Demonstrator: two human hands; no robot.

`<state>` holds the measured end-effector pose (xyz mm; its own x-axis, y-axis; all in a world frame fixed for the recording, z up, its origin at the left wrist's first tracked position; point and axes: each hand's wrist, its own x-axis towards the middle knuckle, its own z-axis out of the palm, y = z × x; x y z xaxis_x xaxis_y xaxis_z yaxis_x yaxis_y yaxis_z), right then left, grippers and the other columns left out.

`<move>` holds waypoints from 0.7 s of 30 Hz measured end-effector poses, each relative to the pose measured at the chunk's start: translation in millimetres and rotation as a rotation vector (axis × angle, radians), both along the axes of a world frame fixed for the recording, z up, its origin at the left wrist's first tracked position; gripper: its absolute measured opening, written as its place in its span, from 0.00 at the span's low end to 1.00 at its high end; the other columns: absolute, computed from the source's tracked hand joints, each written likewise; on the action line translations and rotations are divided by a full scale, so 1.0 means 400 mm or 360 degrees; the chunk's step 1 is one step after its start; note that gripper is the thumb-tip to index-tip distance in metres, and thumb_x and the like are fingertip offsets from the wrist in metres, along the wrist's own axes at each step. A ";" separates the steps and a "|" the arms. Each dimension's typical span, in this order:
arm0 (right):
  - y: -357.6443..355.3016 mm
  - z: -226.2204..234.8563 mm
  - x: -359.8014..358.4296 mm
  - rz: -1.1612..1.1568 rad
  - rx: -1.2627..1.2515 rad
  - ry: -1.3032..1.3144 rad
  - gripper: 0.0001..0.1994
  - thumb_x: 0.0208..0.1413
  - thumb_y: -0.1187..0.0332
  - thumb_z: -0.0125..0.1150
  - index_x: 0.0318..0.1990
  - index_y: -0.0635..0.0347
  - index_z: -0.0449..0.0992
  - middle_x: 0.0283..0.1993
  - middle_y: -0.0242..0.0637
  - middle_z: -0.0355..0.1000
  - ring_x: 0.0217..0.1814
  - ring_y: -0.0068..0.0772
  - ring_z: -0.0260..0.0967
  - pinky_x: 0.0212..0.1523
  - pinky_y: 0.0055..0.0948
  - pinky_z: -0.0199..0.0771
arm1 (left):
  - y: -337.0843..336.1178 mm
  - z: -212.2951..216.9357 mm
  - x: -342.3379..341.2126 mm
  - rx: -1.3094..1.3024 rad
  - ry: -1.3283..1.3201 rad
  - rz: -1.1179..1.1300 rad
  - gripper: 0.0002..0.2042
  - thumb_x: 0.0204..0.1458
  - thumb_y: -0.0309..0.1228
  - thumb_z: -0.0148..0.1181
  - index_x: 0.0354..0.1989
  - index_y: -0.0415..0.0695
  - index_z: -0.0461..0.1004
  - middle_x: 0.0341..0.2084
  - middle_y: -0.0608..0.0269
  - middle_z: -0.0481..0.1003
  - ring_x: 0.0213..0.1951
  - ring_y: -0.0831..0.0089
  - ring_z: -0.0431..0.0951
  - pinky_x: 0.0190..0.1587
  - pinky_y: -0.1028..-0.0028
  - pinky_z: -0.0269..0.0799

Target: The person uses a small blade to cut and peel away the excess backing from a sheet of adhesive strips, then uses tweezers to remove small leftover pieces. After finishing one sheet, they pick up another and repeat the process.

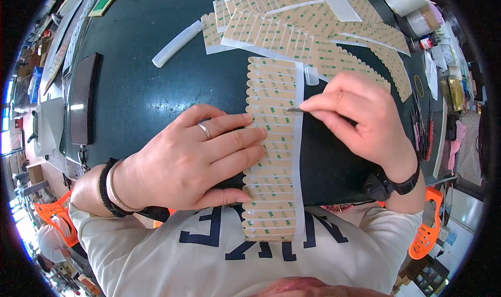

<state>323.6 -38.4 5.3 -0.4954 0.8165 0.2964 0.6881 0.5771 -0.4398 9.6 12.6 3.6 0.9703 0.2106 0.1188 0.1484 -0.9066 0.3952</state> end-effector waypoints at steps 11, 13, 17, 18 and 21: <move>0.015 -0.054 -0.019 -0.0077 -0.0087 0.0177 0.12 0.58 0.79 0.74 0.48 0.56 0.90 0.41 0.33 0.83 0.39 0.33 0.80 0.39 0.30 0.78 | 0.010 -0.006 0.000 0.0003 -0.0073 -0.0070 0.27 0.58 0.49 0.70 0.57 0.40 0.79 0.63 0.54 0.78 0.62 0.54 0.80 0.63 0.57 0.76; 0.014 -0.053 -0.017 -0.0101 -0.0123 0.0159 0.12 0.58 0.78 0.74 0.48 0.56 0.90 0.41 0.34 0.83 0.40 0.33 0.81 0.40 0.29 0.79 | 0.008 -0.007 -0.004 0.0064 -0.0101 -0.0099 0.26 0.58 0.48 0.70 0.56 0.39 0.80 0.64 0.53 0.78 0.61 0.55 0.80 0.61 0.58 0.77; 0.012 -0.053 -0.022 -0.0121 -0.0141 0.0166 0.12 0.58 0.78 0.74 0.48 0.55 0.90 0.41 0.33 0.83 0.40 0.33 0.81 0.40 0.29 0.79 | -0.005 -0.008 -0.014 0.0196 -0.0111 -0.0138 0.26 0.57 0.48 0.70 0.56 0.39 0.80 0.65 0.52 0.77 0.60 0.55 0.81 0.60 0.59 0.79; 0.012 -0.052 -0.023 -0.0127 -0.0139 0.0174 0.12 0.58 0.78 0.73 0.48 0.55 0.90 0.41 0.33 0.83 0.40 0.33 0.81 0.40 0.29 0.79 | -0.007 -0.007 -0.015 0.0195 -0.0112 -0.0137 0.26 0.57 0.48 0.70 0.56 0.39 0.80 0.65 0.52 0.77 0.60 0.55 0.81 0.60 0.59 0.79; 0.012 -0.050 -0.021 -0.0132 -0.0157 0.0147 0.12 0.59 0.78 0.73 0.48 0.55 0.90 0.41 0.33 0.83 0.40 0.32 0.81 0.40 0.29 0.79 | -0.010 -0.001 -0.017 0.0330 -0.0083 -0.0140 0.28 0.57 0.49 0.72 0.57 0.39 0.81 0.66 0.52 0.78 0.59 0.56 0.83 0.56 0.60 0.82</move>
